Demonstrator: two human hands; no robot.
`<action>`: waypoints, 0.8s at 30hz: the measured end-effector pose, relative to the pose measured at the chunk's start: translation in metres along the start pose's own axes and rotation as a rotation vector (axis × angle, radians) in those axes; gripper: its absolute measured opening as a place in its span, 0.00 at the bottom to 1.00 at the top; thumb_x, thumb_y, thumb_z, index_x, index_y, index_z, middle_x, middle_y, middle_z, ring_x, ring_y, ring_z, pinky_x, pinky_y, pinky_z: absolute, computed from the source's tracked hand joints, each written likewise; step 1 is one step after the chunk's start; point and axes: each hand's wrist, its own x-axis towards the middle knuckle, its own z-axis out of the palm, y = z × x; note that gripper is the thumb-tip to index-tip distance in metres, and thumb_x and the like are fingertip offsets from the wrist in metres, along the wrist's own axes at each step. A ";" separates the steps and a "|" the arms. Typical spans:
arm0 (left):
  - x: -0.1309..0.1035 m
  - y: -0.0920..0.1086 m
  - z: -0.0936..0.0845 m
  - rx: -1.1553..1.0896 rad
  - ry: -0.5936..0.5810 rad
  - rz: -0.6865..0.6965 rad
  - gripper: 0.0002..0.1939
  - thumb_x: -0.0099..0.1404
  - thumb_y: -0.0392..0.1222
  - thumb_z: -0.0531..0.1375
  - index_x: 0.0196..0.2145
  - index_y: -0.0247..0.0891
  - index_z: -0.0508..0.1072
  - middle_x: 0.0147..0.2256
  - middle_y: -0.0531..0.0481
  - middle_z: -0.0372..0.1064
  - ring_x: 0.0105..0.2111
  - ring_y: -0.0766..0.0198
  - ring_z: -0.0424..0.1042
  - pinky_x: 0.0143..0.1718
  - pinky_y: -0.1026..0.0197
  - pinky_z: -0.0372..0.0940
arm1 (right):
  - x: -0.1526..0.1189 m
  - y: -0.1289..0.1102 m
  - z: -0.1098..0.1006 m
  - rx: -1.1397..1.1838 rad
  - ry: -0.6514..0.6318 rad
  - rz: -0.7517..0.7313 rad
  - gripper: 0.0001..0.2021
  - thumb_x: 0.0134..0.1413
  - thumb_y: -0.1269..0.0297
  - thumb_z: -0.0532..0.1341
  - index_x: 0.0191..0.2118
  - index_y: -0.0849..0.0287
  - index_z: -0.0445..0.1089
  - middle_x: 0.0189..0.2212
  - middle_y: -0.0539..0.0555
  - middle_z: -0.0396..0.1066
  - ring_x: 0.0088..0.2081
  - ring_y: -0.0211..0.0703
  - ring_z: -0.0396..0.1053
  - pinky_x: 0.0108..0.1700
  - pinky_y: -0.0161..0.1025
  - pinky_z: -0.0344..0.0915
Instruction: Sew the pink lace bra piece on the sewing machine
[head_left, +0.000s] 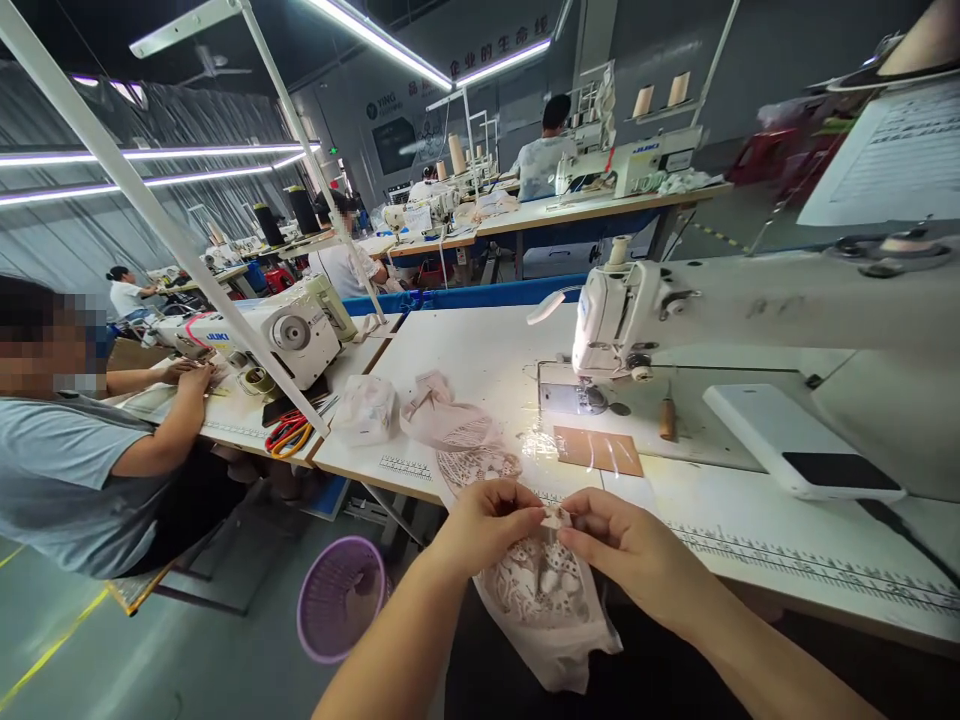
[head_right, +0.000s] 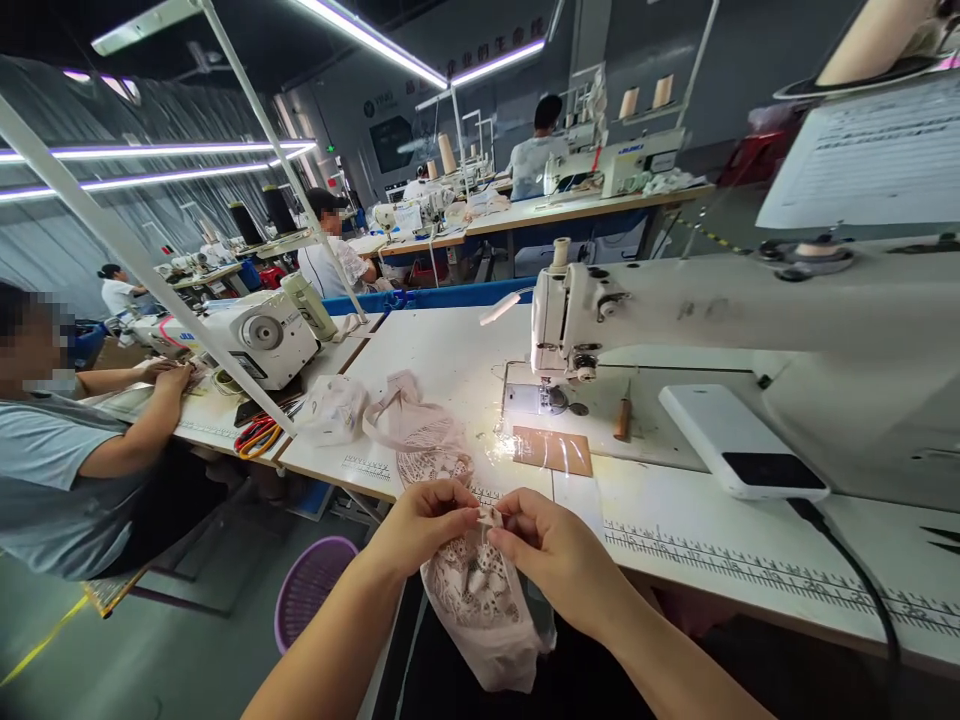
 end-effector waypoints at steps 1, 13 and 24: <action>0.002 0.001 0.001 0.011 -0.003 -0.009 0.15 0.53 0.47 0.62 0.29 0.29 0.68 0.22 0.52 0.57 0.21 0.74 0.53 0.23 0.67 0.47 | -0.001 -0.001 -0.001 -0.006 0.005 0.000 0.23 0.48 0.43 0.57 0.38 0.60 0.60 0.23 0.48 0.55 0.26 0.37 0.52 0.29 0.36 0.50; 0.012 0.009 0.006 0.130 0.026 -0.063 0.15 0.53 0.47 0.61 0.27 0.29 0.67 0.21 0.54 0.56 0.20 0.74 0.51 0.21 0.67 0.44 | -0.004 -0.005 -0.010 -0.071 0.004 -0.036 0.18 0.57 0.47 0.52 0.35 0.59 0.60 0.23 0.47 0.53 0.25 0.37 0.49 0.30 0.36 0.48; 0.016 0.007 0.010 0.087 0.093 -0.065 0.13 0.49 0.45 0.62 0.25 0.30 0.69 0.18 0.54 0.55 0.19 0.75 0.50 0.21 0.67 0.44 | -0.001 0.005 -0.010 -0.101 0.057 -0.092 0.19 0.57 0.46 0.50 0.33 0.59 0.62 0.23 0.49 0.57 0.27 0.38 0.56 0.30 0.36 0.55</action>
